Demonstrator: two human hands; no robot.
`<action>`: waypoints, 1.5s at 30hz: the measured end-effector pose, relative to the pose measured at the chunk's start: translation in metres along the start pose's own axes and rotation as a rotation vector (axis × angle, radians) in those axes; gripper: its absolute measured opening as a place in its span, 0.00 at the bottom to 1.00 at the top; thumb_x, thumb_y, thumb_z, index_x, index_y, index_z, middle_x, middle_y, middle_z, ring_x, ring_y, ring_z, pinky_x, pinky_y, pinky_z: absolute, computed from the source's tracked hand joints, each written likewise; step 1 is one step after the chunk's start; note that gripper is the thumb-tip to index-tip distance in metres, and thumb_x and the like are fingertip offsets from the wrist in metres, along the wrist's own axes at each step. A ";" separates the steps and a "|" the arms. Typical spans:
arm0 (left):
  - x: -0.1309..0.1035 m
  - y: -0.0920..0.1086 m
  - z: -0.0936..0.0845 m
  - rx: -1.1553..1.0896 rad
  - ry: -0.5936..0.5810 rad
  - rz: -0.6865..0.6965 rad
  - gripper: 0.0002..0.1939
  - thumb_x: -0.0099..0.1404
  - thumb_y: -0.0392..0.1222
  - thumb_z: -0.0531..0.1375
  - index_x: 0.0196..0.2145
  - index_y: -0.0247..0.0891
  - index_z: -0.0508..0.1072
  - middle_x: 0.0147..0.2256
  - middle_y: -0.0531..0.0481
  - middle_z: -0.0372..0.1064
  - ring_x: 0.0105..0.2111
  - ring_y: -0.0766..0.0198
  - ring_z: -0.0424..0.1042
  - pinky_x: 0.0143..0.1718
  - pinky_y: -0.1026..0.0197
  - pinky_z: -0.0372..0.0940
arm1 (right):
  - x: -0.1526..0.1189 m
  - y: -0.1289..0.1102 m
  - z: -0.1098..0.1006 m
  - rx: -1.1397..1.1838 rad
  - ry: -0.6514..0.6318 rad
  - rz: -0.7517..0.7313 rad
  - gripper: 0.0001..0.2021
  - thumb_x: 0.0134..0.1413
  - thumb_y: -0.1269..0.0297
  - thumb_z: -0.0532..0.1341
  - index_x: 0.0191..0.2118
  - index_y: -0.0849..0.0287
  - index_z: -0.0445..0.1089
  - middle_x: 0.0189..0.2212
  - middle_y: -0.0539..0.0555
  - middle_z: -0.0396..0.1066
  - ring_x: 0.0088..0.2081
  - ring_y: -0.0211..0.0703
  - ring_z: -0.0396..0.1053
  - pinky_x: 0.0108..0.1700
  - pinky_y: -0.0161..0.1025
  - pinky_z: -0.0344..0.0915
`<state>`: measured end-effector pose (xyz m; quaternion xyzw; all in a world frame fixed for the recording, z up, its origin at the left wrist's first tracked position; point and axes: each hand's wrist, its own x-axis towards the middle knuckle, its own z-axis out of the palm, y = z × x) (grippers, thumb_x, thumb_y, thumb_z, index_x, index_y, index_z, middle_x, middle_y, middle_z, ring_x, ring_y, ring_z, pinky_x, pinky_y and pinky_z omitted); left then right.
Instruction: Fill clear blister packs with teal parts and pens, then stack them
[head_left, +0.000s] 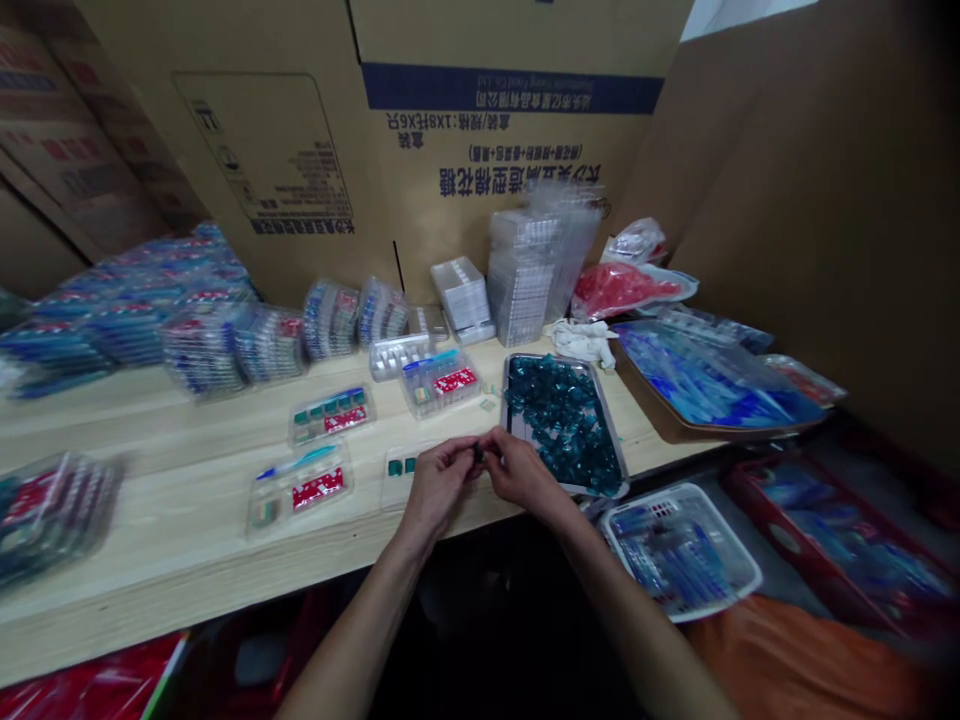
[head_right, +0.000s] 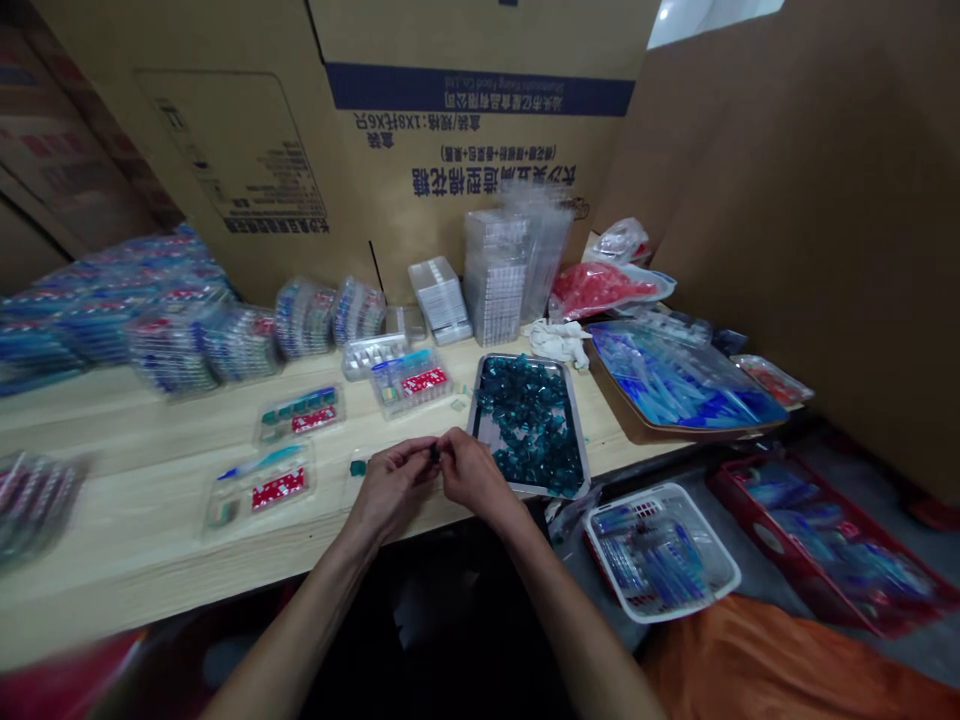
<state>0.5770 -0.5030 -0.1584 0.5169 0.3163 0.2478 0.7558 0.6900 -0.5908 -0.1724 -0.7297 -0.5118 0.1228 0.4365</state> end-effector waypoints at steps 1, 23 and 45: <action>0.000 0.000 -0.001 -0.015 0.007 -0.006 0.18 0.47 0.44 0.71 0.37 0.34 0.81 0.33 0.47 0.79 0.30 0.66 0.75 0.36 0.65 0.69 | -0.001 -0.001 0.000 0.021 -0.019 0.003 0.07 0.55 0.74 0.53 0.37 0.57 0.65 0.32 0.53 0.73 0.34 0.42 0.71 0.38 0.36 0.62; 0.021 0.028 -0.066 0.269 0.078 0.155 0.21 0.46 0.46 0.73 0.38 0.34 0.80 0.32 0.47 0.78 0.30 0.62 0.75 0.35 0.61 0.69 | -0.008 -0.018 0.005 -0.136 0.012 0.000 0.09 0.61 0.72 0.52 0.42 0.59 0.69 0.37 0.55 0.75 0.39 0.42 0.71 0.43 0.36 0.63; 0.036 0.008 -0.067 1.230 -0.173 0.681 0.16 0.63 0.41 0.58 0.48 0.44 0.78 0.49 0.44 0.76 0.50 0.50 0.71 0.52 0.49 0.62 | -0.013 -0.010 -0.023 -0.498 -0.121 0.130 0.18 0.53 0.77 0.55 0.50 0.62 0.70 0.44 0.62 0.71 0.47 0.51 0.65 0.49 0.45 0.60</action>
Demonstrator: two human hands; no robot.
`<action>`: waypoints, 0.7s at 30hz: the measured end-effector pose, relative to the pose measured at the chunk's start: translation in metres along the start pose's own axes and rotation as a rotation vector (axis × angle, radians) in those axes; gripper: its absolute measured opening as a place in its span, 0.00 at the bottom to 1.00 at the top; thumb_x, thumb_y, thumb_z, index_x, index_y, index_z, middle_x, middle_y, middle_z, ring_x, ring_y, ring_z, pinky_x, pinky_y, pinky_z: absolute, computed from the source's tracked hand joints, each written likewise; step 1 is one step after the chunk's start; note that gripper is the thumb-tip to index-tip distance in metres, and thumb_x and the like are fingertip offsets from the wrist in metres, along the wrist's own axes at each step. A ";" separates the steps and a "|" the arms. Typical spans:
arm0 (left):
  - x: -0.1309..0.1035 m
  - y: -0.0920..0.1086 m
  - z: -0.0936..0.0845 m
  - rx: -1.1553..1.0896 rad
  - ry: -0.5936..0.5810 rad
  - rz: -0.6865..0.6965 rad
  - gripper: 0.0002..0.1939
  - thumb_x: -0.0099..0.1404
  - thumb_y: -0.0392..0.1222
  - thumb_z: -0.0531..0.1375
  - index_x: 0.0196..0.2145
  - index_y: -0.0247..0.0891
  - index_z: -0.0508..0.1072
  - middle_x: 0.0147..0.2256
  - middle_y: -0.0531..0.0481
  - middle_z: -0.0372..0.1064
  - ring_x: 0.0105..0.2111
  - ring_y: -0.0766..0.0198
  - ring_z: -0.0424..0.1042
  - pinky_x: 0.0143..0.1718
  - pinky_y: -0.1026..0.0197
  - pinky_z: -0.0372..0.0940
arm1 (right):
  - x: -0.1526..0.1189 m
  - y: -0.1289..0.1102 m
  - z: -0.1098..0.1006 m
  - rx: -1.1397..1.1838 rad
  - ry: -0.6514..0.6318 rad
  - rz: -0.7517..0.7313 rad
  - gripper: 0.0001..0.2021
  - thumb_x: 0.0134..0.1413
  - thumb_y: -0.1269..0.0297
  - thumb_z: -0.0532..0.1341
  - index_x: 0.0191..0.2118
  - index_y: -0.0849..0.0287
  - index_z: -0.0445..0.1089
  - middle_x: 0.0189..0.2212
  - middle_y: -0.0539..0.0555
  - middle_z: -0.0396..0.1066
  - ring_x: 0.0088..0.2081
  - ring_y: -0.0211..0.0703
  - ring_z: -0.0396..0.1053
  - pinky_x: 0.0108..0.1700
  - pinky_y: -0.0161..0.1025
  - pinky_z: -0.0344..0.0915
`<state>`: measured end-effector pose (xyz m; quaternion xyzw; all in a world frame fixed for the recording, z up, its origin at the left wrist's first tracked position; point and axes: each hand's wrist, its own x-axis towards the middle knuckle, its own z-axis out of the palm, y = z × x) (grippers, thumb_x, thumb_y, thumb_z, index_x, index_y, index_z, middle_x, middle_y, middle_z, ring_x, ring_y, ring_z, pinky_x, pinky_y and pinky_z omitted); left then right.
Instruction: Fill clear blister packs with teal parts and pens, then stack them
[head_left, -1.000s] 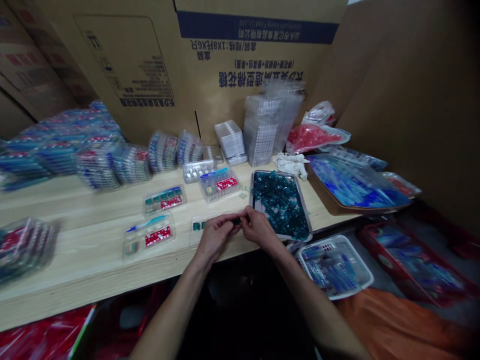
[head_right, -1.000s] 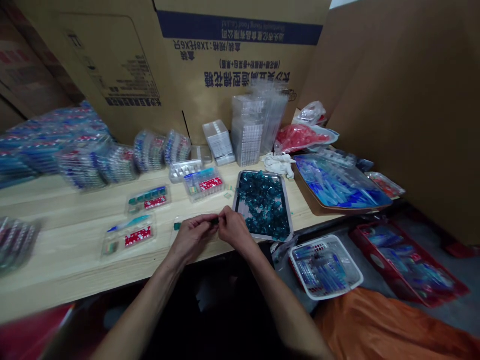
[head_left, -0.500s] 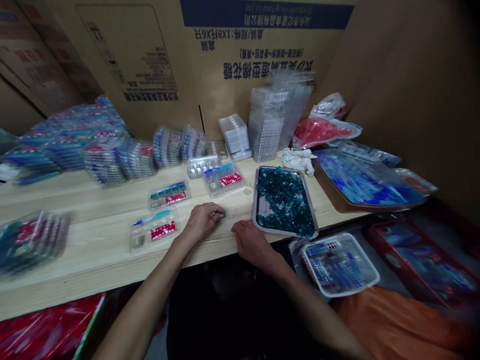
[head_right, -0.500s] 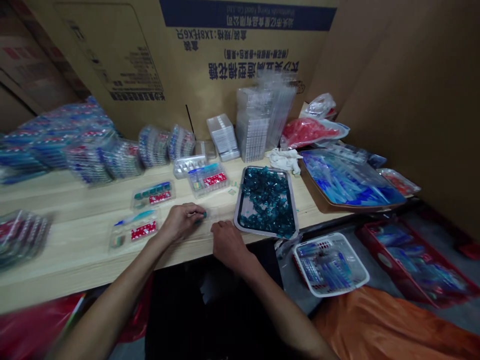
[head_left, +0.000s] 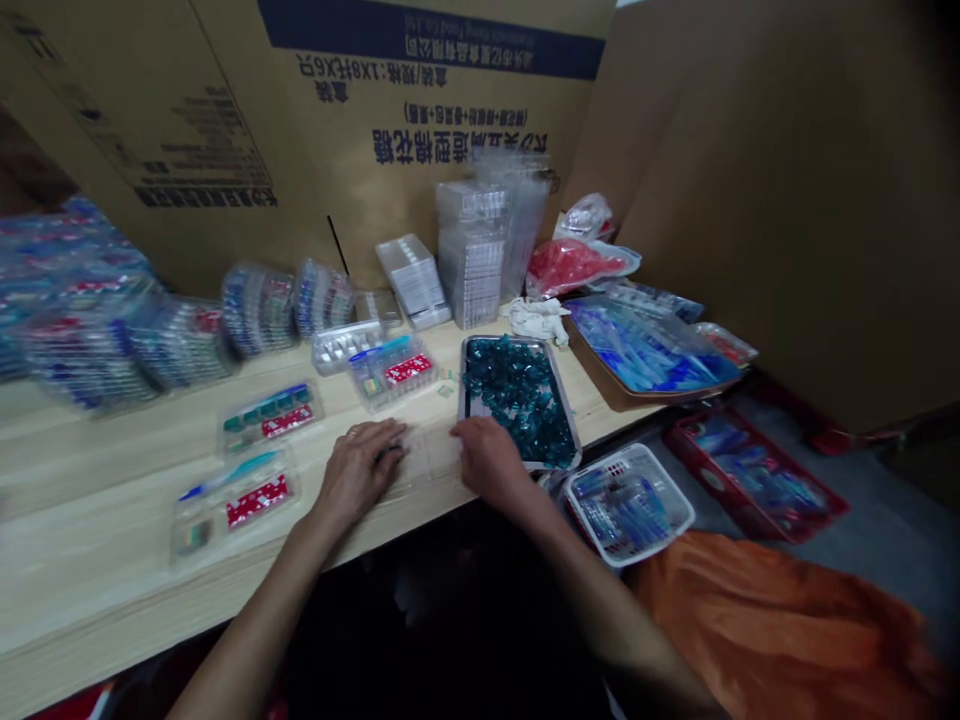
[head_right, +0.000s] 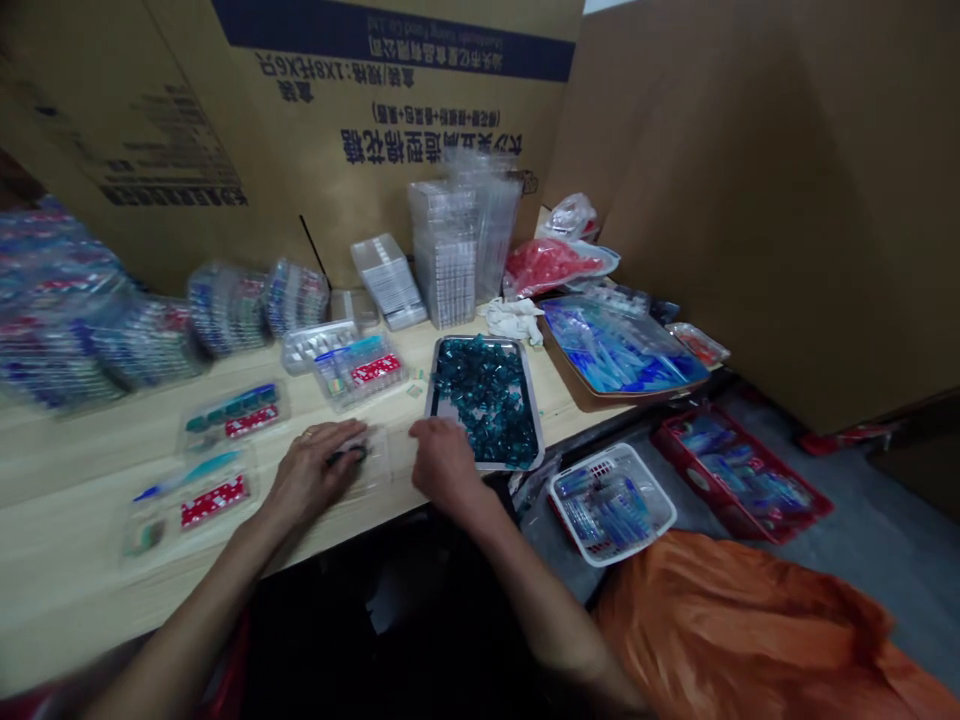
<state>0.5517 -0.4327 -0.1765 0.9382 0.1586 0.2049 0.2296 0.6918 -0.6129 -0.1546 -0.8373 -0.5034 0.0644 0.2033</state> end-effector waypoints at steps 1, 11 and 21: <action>0.005 0.012 0.004 -0.002 0.024 0.010 0.16 0.64 0.40 0.57 0.48 0.43 0.78 0.49 0.43 0.75 0.50 0.51 0.70 0.52 0.48 0.62 | 0.002 0.011 -0.006 -0.062 -0.005 0.039 0.18 0.53 0.76 0.56 0.50 0.62 0.70 0.44 0.64 0.70 0.47 0.53 0.65 0.48 0.47 0.60; 0.060 0.098 0.065 0.200 -0.316 0.035 0.08 0.57 0.33 0.61 0.33 0.34 0.80 0.38 0.35 0.73 0.44 0.46 0.68 0.44 0.50 0.62 | 0.006 0.058 -0.015 -0.246 -0.010 0.190 0.11 0.57 0.72 0.54 0.44 0.63 0.69 0.42 0.66 0.72 0.45 0.57 0.67 0.46 0.50 0.57; 0.069 0.079 0.068 -1.239 -0.159 -0.528 0.17 0.53 0.42 0.67 0.40 0.32 0.79 0.31 0.46 0.76 0.28 0.66 0.72 0.35 0.62 0.67 | 0.011 0.064 -0.010 0.455 0.201 0.121 0.10 0.57 0.71 0.53 0.42 0.58 0.68 0.31 0.50 0.73 0.32 0.40 0.69 0.36 0.35 0.61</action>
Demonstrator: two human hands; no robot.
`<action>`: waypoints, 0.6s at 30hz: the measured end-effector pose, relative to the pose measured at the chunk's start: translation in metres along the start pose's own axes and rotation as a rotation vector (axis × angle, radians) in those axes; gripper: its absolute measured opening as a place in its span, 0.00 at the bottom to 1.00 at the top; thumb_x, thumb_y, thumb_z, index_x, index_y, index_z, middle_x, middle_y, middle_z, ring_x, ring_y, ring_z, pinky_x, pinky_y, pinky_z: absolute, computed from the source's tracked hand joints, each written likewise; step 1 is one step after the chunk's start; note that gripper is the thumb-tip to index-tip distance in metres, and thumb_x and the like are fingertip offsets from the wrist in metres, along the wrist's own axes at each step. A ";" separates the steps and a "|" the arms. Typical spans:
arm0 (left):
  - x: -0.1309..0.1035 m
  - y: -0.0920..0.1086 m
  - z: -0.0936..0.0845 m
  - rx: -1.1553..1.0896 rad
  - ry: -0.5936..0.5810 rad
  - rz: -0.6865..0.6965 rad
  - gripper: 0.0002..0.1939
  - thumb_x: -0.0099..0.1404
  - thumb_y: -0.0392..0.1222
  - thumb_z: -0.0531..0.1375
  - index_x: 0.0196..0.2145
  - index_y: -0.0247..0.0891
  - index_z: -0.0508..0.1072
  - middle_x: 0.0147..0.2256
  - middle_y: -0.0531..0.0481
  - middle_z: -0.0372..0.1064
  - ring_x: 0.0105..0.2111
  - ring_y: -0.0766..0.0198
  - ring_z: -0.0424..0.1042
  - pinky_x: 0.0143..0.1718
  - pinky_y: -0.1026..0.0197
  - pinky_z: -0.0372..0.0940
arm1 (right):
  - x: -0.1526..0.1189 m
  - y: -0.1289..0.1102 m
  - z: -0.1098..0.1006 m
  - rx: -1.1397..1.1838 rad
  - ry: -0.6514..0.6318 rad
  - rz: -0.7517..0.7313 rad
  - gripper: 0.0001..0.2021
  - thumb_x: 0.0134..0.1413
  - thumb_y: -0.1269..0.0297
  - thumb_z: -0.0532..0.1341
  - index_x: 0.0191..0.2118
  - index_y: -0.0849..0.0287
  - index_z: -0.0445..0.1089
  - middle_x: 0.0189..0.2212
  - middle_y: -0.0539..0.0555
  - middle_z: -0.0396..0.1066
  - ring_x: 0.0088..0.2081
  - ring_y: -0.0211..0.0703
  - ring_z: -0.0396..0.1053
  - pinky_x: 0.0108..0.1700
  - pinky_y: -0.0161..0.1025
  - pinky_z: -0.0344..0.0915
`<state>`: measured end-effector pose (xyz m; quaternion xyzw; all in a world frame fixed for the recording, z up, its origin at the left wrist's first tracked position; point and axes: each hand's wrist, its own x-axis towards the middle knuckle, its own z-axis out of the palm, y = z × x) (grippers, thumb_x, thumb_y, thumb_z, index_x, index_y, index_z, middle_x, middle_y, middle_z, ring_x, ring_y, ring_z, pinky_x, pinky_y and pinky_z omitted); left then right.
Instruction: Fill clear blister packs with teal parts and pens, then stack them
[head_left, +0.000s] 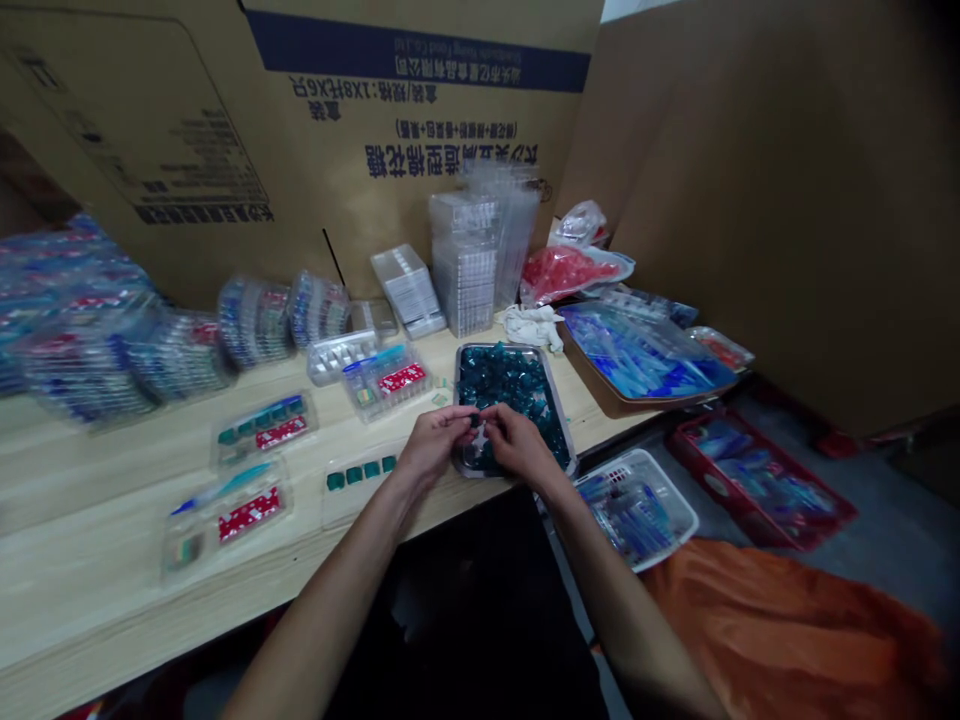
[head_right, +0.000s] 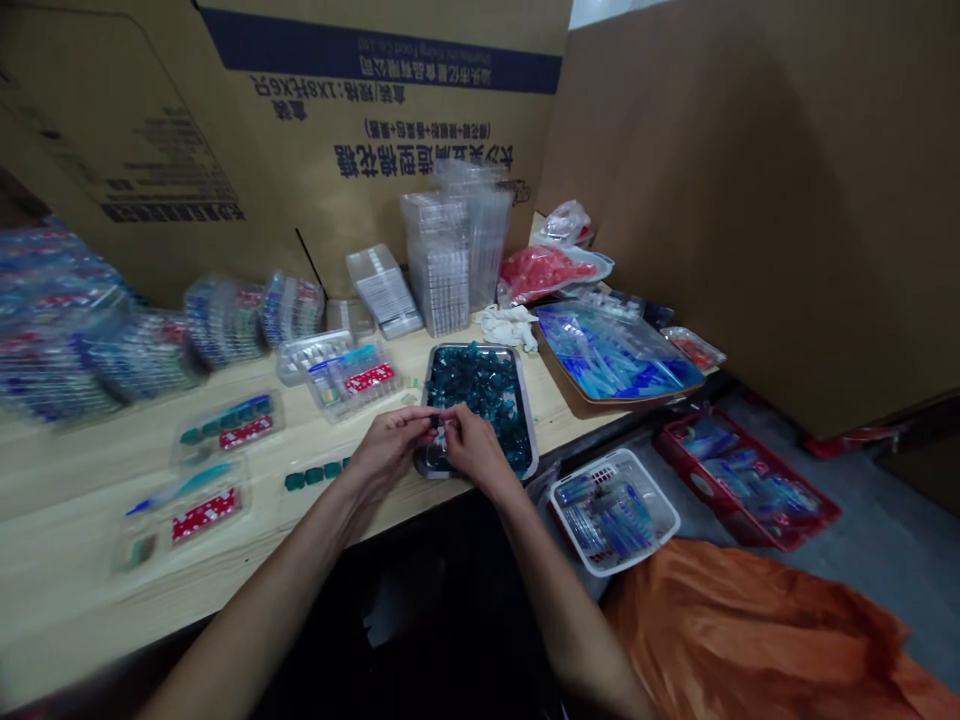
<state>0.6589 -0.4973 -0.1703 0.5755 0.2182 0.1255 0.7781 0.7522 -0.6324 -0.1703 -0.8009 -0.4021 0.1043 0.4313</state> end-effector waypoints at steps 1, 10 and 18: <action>-0.002 0.003 0.002 -0.073 -0.004 -0.029 0.18 0.51 0.42 0.69 0.39 0.31 0.79 0.32 0.45 0.76 0.29 0.66 0.72 0.36 0.63 0.67 | 0.000 -0.002 0.003 0.018 0.010 -0.011 0.09 0.56 0.70 0.53 0.41 0.58 0.68 0.30 0.50 0.73 0.32 0.40 0.69 0.36 0.35 0.61; -0.020 0.013 0.005 0.005 0.156 0.074 0.19 0.51 0.50 0.70 0.37 0.34 0.81 0.31 0.49 0.78 0.26 0.66 0.73 0.34 0.62 0.68 | 0.000 -0.014 0.012 0.093 0.002 -0.108 0.04 0.56 0.67 0.53 0.38 0.56 0.63 0.29 0.50 0.71 0.31 0.40 0.69 0.36 0.35 0.61; -0.026 0.008 -0.006 0.383 0.148 0.266 0.15 0.56 0.35 0.61 0.41 0.38 0.82 0.37 0.48 0.80 0.36 0.60 0.76 0.41 0.61 0.67 | -0.005 -0.020 0.023 -0.053 0.019 -0.163 0.04 0.58 0.67 0.51 0.37 0.56 0.61 0.29 0.51 0.69 0.31 0.43 0.68 0.35 0.36 0.58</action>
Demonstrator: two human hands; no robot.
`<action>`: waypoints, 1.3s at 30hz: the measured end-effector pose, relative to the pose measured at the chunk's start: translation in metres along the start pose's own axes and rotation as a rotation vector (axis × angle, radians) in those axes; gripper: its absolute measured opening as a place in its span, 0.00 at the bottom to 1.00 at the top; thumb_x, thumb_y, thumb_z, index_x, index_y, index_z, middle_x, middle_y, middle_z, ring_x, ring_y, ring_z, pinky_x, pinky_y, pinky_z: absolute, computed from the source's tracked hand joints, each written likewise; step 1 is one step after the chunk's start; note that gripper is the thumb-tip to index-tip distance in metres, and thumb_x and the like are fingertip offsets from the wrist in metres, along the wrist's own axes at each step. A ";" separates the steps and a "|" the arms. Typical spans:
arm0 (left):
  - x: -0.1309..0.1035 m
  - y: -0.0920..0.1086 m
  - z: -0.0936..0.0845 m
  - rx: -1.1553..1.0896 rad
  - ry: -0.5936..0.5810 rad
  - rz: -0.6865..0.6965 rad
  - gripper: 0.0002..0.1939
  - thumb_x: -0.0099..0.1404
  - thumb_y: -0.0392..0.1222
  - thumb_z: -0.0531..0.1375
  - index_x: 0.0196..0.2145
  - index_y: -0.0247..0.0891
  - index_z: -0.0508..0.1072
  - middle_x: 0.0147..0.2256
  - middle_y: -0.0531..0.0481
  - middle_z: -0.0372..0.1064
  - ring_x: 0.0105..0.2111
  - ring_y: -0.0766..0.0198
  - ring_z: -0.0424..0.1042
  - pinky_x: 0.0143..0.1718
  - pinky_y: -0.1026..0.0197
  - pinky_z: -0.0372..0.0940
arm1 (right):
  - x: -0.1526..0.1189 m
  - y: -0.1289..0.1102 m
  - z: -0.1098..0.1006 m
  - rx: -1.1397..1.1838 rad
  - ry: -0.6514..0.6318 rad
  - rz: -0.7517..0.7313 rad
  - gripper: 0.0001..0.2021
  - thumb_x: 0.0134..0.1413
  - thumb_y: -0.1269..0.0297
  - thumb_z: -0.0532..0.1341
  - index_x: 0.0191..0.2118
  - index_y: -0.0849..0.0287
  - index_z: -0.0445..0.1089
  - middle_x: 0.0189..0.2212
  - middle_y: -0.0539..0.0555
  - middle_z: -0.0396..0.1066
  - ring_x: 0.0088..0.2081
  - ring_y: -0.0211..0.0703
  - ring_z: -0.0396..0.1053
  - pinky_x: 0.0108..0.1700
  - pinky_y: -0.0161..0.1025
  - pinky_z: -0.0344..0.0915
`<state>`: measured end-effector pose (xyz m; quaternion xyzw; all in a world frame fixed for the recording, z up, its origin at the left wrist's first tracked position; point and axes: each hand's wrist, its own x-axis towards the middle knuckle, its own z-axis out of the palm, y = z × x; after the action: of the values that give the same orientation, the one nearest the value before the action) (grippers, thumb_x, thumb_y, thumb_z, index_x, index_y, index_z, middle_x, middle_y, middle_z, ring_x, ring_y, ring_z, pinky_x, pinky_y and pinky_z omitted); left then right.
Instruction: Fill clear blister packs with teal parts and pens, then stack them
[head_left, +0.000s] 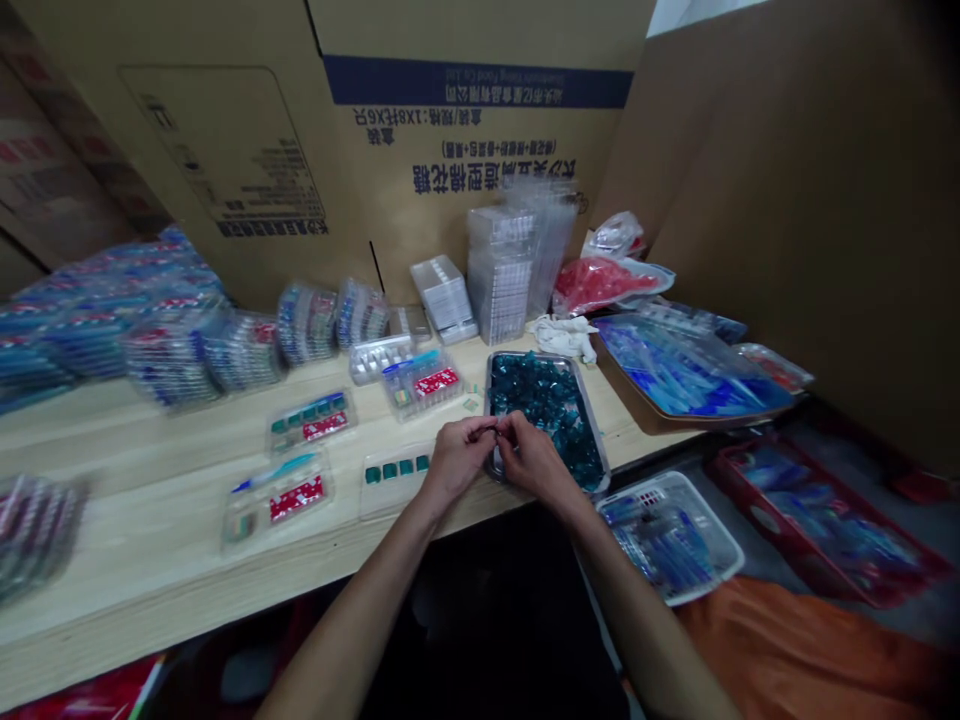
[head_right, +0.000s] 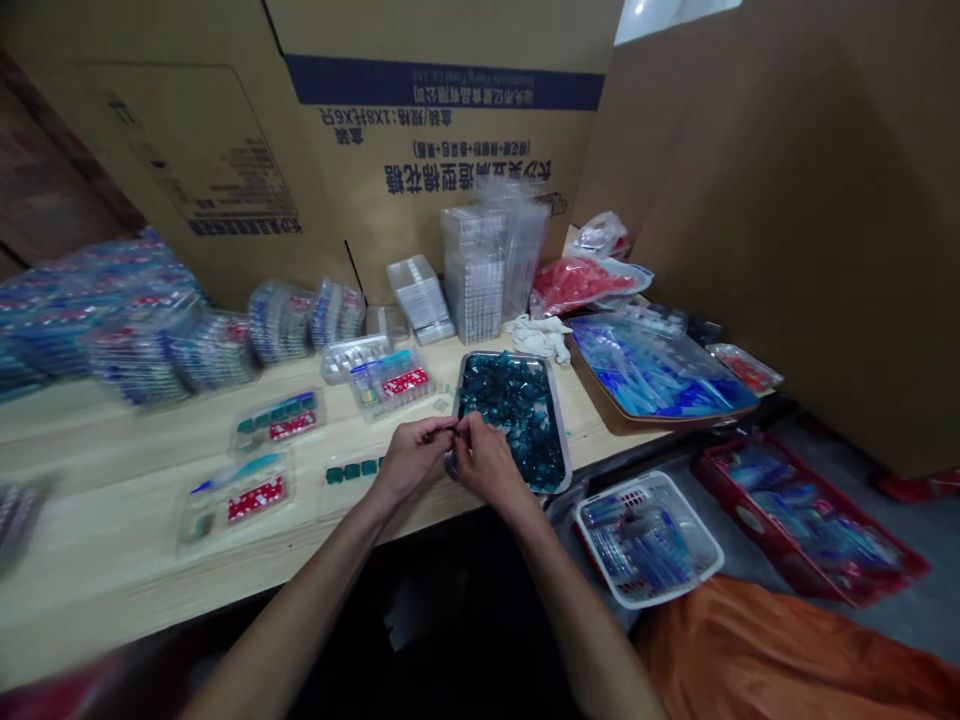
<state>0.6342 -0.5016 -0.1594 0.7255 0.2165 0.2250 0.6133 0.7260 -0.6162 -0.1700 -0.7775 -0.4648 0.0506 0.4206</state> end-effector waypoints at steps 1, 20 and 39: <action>-0.001 0.001 -0.001 0.042 -0.006 0.023 0.16 0.56 0.34 0.60 0.41 0.39 0.82 0.38 0.48 0.80 0.37 0.59 0.76 0.42 0.60 0.67 | -0.001 -0.002 0.001 -0.024 -0.003 -0.003 0.04 0.58 0.67 0.51 0.38 0.57 0.62 0.30 0.52 0.69 0.32 0.43 0.68 0.36 0.37 0.58; -0.008 0.003 -0.019 -0.695 -0.014 -0.419 0.12 0.50 0.32 0.71 0.34 0.30 0.79 0.33 0.46 0.77 0.32 0.67 0.76 0.42 0.65 0.71 | 0.005 -0.014 0.006 0.029 0.068 0.040 0.05 0.57 0.67 0.52 0.31 0.56 0.62 0.24 0.49 0.67 0.26 0.40 0.65 0.30 0.34 0.54; -0.017 -0.019 -0.102 0.755 -0.021 0.186 0.07 0.61 0.34 0.61 0.32 0.41 0.80 0.34 0.49 0.79 0.34 0.61 0.76 0.41 0.61 0.67 | -0.011 0.007 -0.008 0.057 -0.022 0.103 0.11 0.56 0.65 0.52 0.38 0.58 0.71 0.26 0.50 0.72 0.27 0.39 0.67 0.32 0.35 0.58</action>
<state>0.5595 -0.4284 -0.1639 0.9190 0.2110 0.1767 0.2824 0.7282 -0.6312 -0.1734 -0.7874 -0.4270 0.0939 0.4345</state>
